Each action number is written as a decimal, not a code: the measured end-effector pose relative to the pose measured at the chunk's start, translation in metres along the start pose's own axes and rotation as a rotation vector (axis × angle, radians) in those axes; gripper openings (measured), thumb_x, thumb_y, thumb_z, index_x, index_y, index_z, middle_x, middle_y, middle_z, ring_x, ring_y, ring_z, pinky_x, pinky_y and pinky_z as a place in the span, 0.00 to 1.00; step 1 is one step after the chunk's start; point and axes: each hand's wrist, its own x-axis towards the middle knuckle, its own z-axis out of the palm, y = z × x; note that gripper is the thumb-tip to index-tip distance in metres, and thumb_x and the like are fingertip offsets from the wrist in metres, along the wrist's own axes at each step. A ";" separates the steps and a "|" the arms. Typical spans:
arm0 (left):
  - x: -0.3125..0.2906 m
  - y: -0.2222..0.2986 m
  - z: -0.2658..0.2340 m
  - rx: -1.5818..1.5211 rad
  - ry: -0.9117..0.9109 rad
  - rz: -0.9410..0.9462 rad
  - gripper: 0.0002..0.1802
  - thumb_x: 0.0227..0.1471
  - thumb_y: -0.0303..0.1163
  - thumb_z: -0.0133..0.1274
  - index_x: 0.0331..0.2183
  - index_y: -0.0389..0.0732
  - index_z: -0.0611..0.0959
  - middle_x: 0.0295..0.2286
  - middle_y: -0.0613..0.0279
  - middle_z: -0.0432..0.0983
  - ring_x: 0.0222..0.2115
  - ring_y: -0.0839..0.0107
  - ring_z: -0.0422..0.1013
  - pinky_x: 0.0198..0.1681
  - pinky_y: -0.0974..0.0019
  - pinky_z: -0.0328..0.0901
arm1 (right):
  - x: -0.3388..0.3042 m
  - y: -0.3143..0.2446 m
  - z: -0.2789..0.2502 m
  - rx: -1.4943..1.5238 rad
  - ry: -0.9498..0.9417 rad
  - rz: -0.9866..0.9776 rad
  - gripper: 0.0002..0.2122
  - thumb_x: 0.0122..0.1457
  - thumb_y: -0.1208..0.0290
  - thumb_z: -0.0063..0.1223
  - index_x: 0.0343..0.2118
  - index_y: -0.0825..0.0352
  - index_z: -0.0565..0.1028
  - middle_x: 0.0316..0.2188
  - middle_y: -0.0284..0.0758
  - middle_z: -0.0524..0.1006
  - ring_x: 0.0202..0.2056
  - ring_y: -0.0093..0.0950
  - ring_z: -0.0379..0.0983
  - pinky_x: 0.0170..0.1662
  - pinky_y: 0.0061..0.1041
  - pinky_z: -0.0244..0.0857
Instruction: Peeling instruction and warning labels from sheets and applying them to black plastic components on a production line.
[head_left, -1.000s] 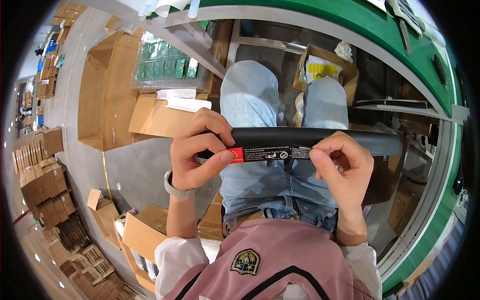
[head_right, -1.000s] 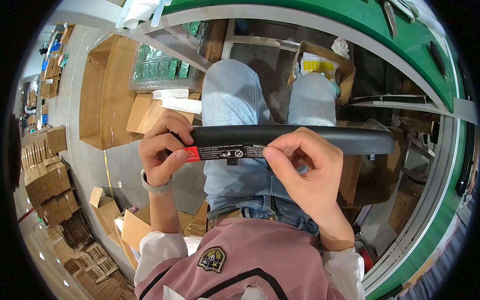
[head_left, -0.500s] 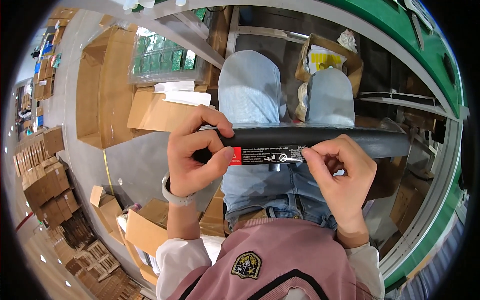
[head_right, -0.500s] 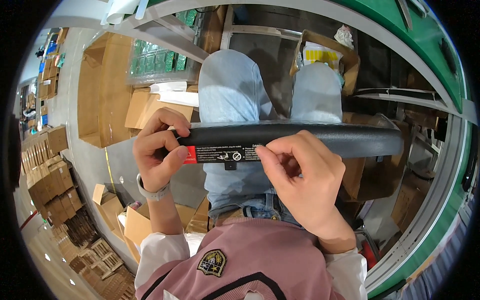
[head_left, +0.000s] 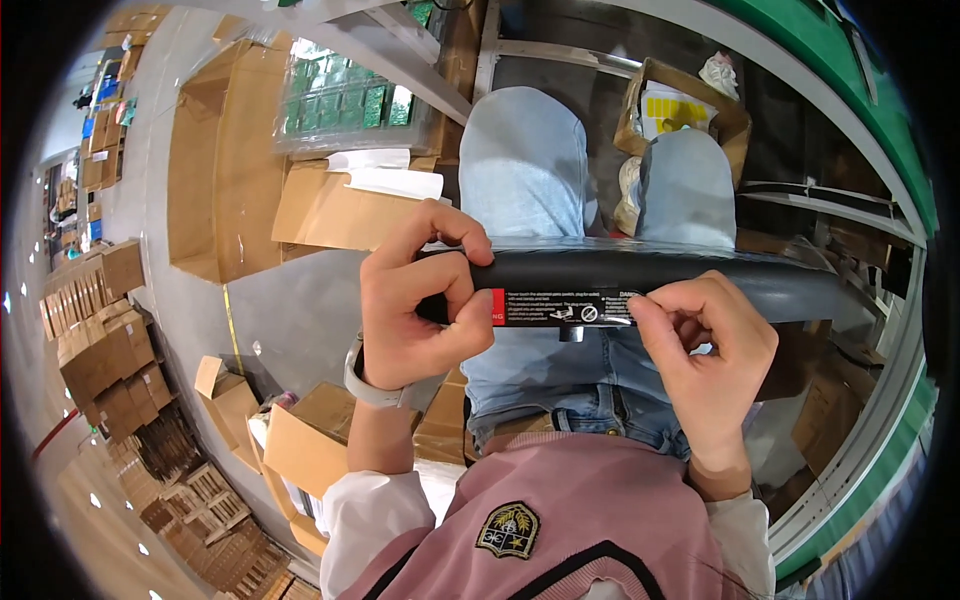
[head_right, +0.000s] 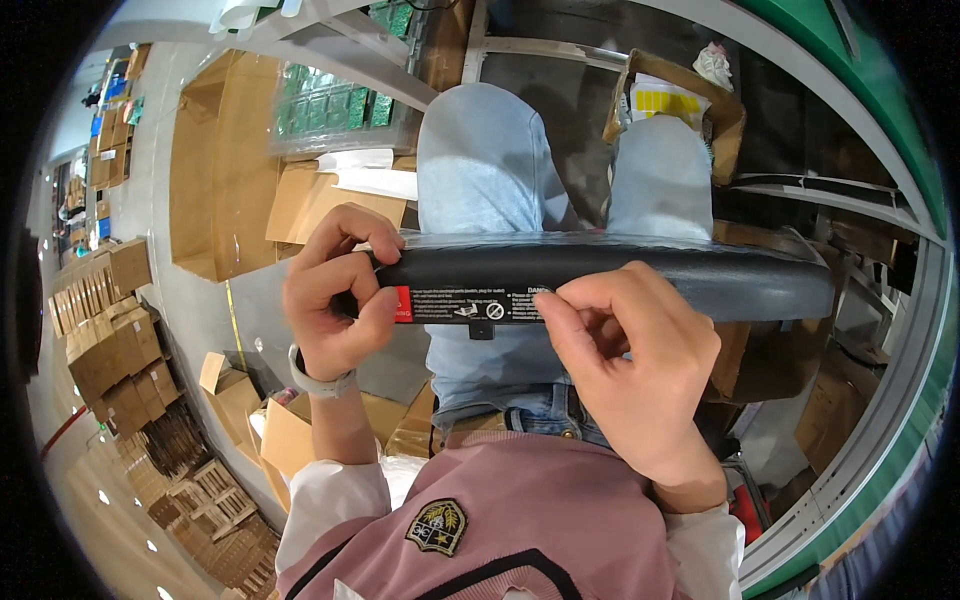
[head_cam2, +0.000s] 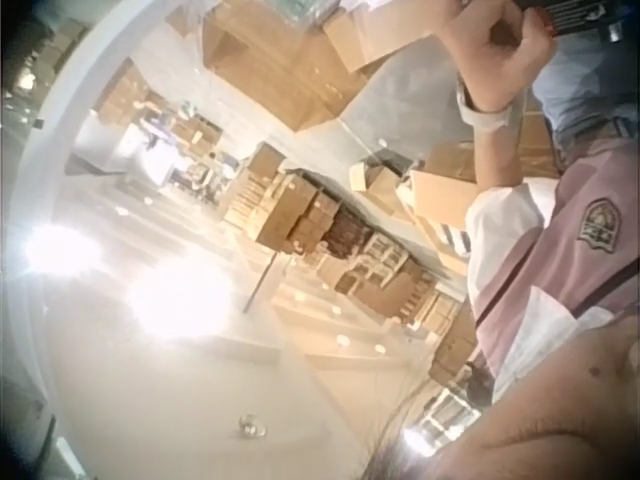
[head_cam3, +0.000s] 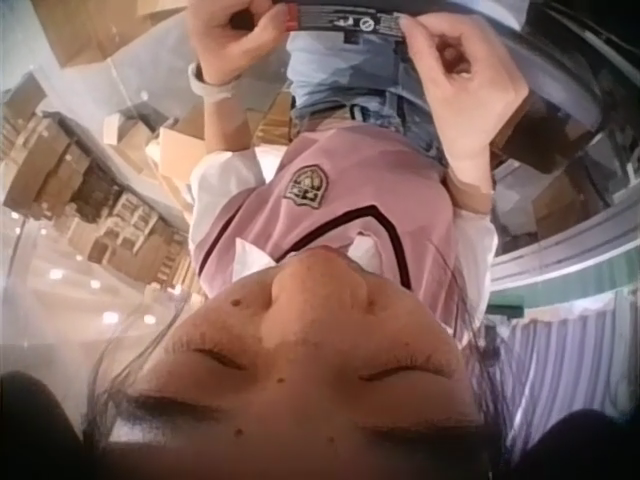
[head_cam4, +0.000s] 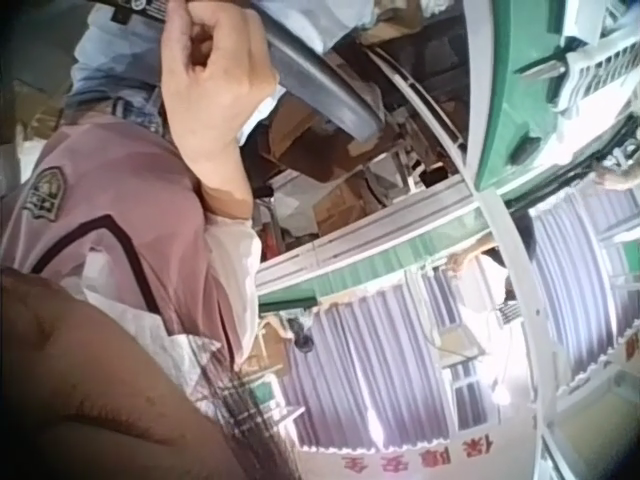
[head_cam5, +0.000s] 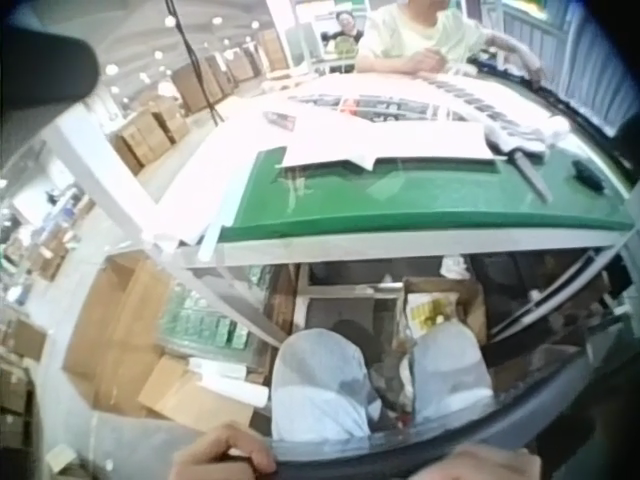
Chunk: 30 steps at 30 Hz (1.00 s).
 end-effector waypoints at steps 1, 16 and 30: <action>0.000 -0.001 0.000 0.004 0.000 -0.002 0.12 0.28 0.20 0.54 0.12 0.38 0.65 0.29 0.56 0.71 0.24 0.72 0.67 0.29 0.73 0.62 | 0.000 0.000 0.001 0.002 0.006 0.005 0.07 0.47 0.82 0.66 0.23 0.69 0.75 0.17 0.30 0.71 0.15 0.15 0.66 0.17 0.15 0.56; -0.005 -0.010 -0.010 -0.056 0.014 -0.040 0.21 0.32 0.22 0.63 0.15 0.41 0.62 0.30 0.52 0.74 0.29 0.69 0.69 0.33 0.72 0.64 | -0.001 0.003 -0.001 0.007 -0.028 0.012 0.06 0.48 0.82 0.65 0.23 0.69 0.75 0.18 0.30 0.71 0.15 0.16 0.67 0.17 0.16 0.58; -0.007 -0.014 -0.008 -0.077 0.020 -0.031 0.22 0.33 0.22 0.62 0.15 0.42 0.62 0.30 0.52 0.74 0.30 0.69 0.70 0.35 0.71 0.64 | 0.000 0.005 -0.001 -0.009 -0.035 -0.040 0.08 0.47 0.84 0.64 0.22 0.68 0.73 0.17 0.30 0.71 0.14 0.17 0.69 0.16 0.17 0.59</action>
